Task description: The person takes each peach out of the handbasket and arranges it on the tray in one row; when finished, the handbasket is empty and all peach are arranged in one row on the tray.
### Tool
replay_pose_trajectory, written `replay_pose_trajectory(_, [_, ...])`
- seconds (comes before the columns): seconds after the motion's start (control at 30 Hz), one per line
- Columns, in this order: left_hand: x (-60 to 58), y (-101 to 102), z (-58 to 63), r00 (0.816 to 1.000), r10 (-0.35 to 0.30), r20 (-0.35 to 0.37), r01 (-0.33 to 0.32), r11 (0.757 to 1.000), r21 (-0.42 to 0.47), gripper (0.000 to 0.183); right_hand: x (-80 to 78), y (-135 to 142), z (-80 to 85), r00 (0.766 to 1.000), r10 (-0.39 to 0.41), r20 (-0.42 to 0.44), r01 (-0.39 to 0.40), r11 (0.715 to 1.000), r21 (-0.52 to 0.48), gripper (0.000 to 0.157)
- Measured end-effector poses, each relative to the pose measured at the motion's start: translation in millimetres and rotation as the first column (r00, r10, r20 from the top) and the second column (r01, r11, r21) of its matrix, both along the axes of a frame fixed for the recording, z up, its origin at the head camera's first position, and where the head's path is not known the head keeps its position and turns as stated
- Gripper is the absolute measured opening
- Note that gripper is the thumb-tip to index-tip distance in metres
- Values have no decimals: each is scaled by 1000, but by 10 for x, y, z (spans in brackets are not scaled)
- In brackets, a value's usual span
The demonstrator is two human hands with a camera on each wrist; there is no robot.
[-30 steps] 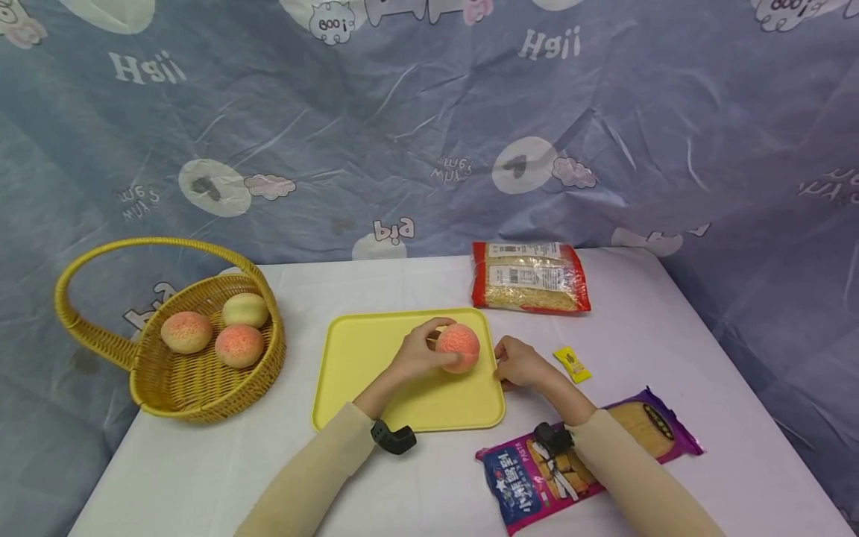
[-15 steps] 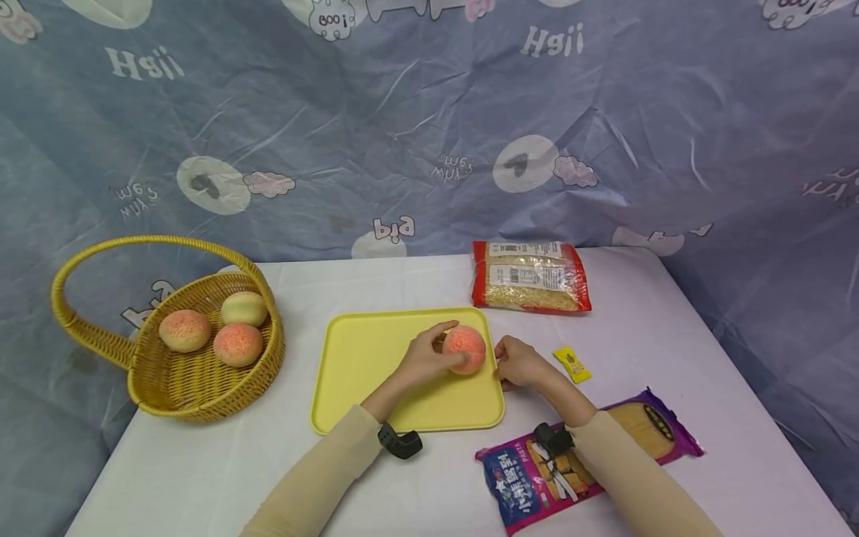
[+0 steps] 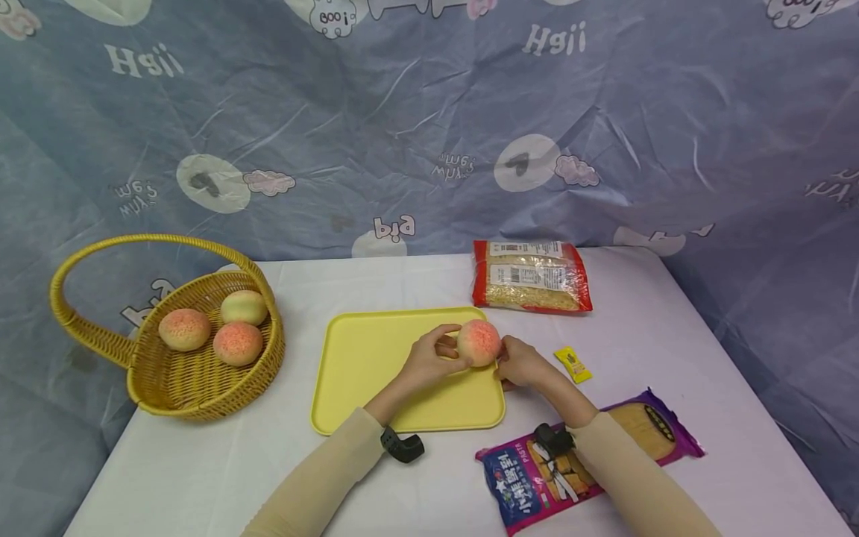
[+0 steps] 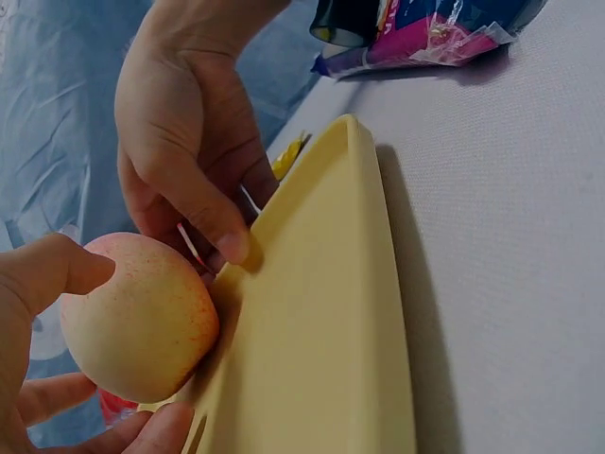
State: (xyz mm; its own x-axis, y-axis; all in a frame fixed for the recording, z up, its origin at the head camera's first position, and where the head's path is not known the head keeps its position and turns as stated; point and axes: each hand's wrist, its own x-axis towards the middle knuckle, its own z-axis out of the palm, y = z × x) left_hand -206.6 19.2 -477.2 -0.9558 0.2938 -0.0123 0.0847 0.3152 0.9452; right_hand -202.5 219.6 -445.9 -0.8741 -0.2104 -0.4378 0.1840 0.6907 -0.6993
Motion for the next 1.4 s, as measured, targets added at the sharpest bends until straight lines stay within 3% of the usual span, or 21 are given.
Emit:
replay_pose_trajectory(0.47, [4,-41,-22,999,40,22,-40,999,-19,67,-14,-44,21,1000,3,9,-3,1000,-5,30])
replay_pose_trajectory(0.73, [22,-57,-31,999,17,36,-16,999,-29,67,-23,-54,-9,1000,1,12,-1,1000,-1,29])
replay_pose_trajectory(0.9, [119,-159,104,1000,3,14,-2,997,-75,66,-29,-36,-42,1000,3,12,-3,1000,-3,29])
replay_pose_trajectory(1.03, [268,-429,347,993,-10,-116,9,1000,-9,61,-38,-16,-67,1000,9,18,-9,1000,-5,30])
replay_pose_trajectory(1.13, [389,-775,585,958,60,-281,-44,997,64,56,-42,-5,-73,1000,17,15,-17,1000,-7,31])
replay_pose_trajectory(1.27, [473,-1360,834,848,250,-468,-230,968,100,52,-38,5,-51,1000,23,7,-23,1000,-1,32])
replay_pose_trajectory(1.4, [478,-1963,898,745,429,-511,-436,893,114,50,-33,15,-31,1000,15,7,-15,1000,2,33])
